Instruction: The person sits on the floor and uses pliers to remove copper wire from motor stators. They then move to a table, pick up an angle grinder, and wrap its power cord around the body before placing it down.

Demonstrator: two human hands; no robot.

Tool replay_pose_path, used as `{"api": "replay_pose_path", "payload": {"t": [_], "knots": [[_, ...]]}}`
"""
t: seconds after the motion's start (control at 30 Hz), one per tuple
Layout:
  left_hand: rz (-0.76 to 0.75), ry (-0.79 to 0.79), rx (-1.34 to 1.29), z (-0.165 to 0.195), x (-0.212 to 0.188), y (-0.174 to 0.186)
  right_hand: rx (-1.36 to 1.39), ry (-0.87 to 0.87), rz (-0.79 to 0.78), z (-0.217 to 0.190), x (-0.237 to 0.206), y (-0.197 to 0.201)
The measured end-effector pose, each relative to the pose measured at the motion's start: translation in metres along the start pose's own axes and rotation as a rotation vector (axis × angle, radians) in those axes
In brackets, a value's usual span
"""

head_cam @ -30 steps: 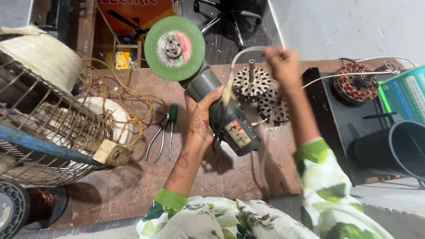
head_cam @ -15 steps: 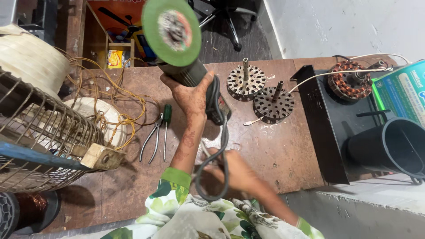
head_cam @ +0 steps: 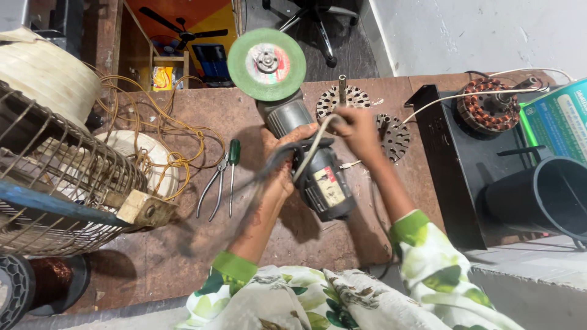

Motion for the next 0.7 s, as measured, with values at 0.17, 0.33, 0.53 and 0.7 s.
{"api": "replay_pose_path", "payload": {"t": [0.17, 0.33, 0.53, 0.7], "knots": [[-0.005, 0.125, -0.340, -0.025, 0.019, -0.009, -0.016, 0.164, 0.032, 0.076, -0.051, -0.076], [-0.015, -0.044, -0.510, -0.024, 0.035, -0.014, -0.396, 0.011, 0.266, 0.024, -0.143, -0.115], [0.480, -0.354, 0.105, -0.010, 0.054, 0.029, -0.284, -0.233, -0.428, -0.062, -0.179, -0.116], [0.572, -0.679, 0.652, -0.018, 0.041, 0.046, -0.519, 0.026, -0.315, -0.121, -0.101, -0.013]]}}
Point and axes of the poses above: each hand's wrist, its own x-axis towards the middle knuckle, its own y-axis out of the back of the hand, z = x × y, the point moved 7 cm from there along x, towards the middle knuckle, and after that the axes turned 3 degrees about x, right-handed, at the moved point
